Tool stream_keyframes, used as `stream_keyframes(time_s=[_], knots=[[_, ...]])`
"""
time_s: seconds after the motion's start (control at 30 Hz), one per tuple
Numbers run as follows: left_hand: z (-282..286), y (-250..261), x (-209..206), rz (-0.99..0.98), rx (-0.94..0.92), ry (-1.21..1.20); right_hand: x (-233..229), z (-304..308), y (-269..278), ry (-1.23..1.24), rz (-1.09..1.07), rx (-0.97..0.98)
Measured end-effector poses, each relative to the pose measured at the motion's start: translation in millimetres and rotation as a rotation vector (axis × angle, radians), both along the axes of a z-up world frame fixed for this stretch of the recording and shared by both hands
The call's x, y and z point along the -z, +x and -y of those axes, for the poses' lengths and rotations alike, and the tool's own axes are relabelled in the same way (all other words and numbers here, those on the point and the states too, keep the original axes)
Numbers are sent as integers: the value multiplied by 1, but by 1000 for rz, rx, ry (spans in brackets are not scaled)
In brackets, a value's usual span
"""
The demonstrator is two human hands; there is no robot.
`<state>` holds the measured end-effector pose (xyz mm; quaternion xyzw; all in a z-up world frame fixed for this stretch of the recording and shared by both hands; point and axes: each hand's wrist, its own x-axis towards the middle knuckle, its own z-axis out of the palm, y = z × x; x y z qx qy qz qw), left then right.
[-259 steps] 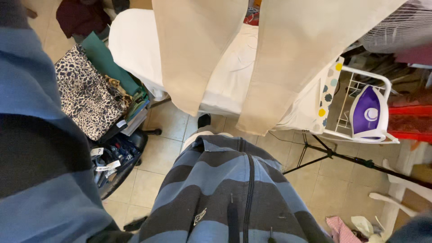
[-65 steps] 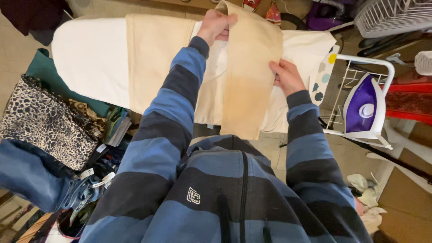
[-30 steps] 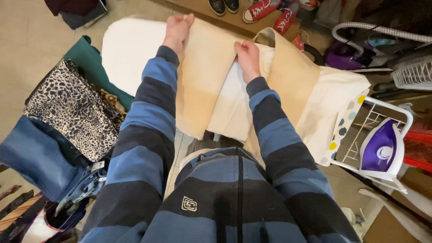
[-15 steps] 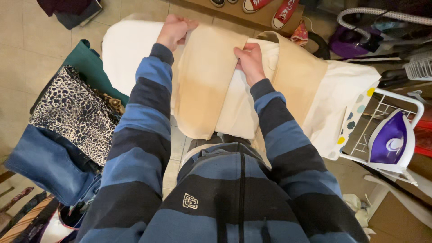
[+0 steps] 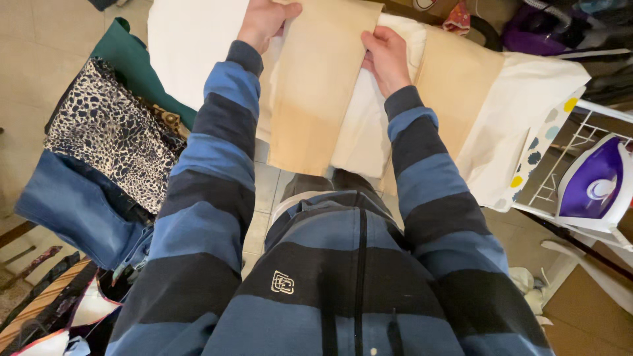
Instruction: The person irons a pair of trousers on an ironing board using an iron, pressing the back pockets and legs, then picks up the trousers to check them before folding them.
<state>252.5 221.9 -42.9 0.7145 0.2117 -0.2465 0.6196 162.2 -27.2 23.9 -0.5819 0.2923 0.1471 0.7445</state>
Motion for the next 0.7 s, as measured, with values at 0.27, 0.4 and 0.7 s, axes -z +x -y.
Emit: stream_keyframes(time_s=[0.27, 0.4, 0.7], knots=[[-21, -64, -25, -2, 132, 43, -12, -12, -64, -46, -216, -276], [-29, -84, -9, 125, 159, 101, -2, -15, -71, -72, -72, -195], [-31, -158, -80, -77, 265, 151, -21, -25, -133, -40, -260, -481]])
